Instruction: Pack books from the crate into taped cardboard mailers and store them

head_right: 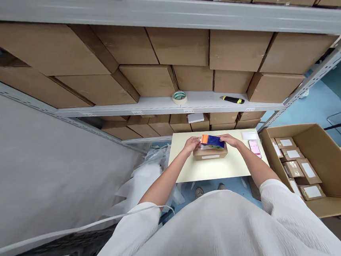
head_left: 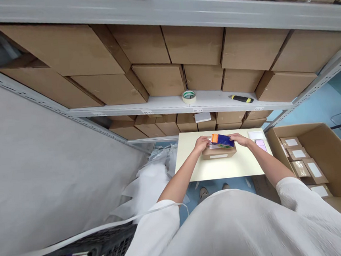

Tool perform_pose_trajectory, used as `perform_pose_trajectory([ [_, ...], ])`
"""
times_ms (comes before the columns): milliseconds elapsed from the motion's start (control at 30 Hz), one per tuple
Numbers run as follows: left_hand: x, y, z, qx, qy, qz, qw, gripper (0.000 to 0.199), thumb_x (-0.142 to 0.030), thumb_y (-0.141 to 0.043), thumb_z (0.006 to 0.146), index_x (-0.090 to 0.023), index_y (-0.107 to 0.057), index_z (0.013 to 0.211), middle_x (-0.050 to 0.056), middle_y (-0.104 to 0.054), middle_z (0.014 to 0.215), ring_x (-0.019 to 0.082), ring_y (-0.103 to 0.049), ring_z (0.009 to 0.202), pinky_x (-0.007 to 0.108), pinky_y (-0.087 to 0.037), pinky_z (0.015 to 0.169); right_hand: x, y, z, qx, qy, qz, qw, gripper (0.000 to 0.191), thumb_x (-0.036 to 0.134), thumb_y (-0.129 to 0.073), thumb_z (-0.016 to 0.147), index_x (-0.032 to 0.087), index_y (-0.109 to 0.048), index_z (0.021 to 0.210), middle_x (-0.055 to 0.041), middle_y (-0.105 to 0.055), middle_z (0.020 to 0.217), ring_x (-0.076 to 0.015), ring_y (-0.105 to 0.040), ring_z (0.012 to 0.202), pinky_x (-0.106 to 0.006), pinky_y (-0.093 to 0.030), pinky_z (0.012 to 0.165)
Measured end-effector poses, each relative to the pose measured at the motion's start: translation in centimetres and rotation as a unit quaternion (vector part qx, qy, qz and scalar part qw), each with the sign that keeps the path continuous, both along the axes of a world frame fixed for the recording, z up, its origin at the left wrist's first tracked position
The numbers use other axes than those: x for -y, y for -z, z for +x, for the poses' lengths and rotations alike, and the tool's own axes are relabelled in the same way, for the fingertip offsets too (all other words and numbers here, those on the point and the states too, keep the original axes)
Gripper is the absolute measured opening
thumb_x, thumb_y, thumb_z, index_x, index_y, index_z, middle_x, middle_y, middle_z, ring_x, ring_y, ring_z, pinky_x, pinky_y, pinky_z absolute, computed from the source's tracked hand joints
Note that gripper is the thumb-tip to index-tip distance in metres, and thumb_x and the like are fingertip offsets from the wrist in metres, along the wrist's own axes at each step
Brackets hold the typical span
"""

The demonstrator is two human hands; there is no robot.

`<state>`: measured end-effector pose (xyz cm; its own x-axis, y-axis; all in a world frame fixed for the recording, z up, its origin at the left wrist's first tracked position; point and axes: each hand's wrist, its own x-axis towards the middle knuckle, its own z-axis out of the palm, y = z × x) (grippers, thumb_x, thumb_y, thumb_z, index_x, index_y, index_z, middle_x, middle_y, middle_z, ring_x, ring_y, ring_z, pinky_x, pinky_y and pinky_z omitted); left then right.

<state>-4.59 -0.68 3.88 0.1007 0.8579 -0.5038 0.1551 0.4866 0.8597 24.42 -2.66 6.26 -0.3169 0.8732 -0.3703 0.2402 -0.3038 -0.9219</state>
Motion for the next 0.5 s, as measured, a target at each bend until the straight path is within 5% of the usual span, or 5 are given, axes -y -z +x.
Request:
perform_pose_trajectory([
  [233, -0.5, -0.9, 1.3, 0.013, 0.002, -0.020, 1.000, 0.041, -0.021, -0.090, 0.076, -0.019, -0.071, 0.112, 0.007, -0.083, 0.094, 0.020, -0.081, 0.088, 0.029, -0.062, 0.077, 0.0, -0.1, 0.6, 0.053, -0.009, 0.017, 0.998, 0.036, 0.038, -0.067, 0.075, 0.020, -0.086, 0.100, -0.0034, -0.083, 0.102, -0.0283, -0.068, 0.107, -0.043, -0.051, 0.106],
  [400, -0.4, -1.5, 1.7, 0.033, -0.016, 0.009, 0.999, 0.044, -0.015, -0.092, 0.073, -0.016, -0.070, 0.111, 0.008, -0.081, 0.088, 0.021, -0.079, 0.082, 0.034, -0.063, 0.081, 0.1, -0.2, 1.0, 0.087, -0.032, 0.059, 0.994, 0.038, 0.036, -0.070, 0.080, 0.023, -0.086, 0.112, -0.0056, -0.082, 0.116, -0.0306, -0.069, 0.114, -0.045, -0.050, 0.109],
  [500, -0.3, -1.9, 1.8, 0.048, -0.015, 0.020, 0.999, 0.047, -0.017, -0.096, 0.072, -0.016, -0.069, 0.110, 0.008, -0.081, 0.087, 0.021, -0.079, 0.082, 0.036, -0.063, 0.083, 0.6, 0.1, 1.7, 0.194, -0.035, 0.094, 0.976, 0.039, 0.038, -0.072, 0.082, 0.024, -0.084, 0.117, -0.0078, -0.081, 0.122, -0.0330, -0.069, 0.118, -0.047, -0.049, 0.111],
])
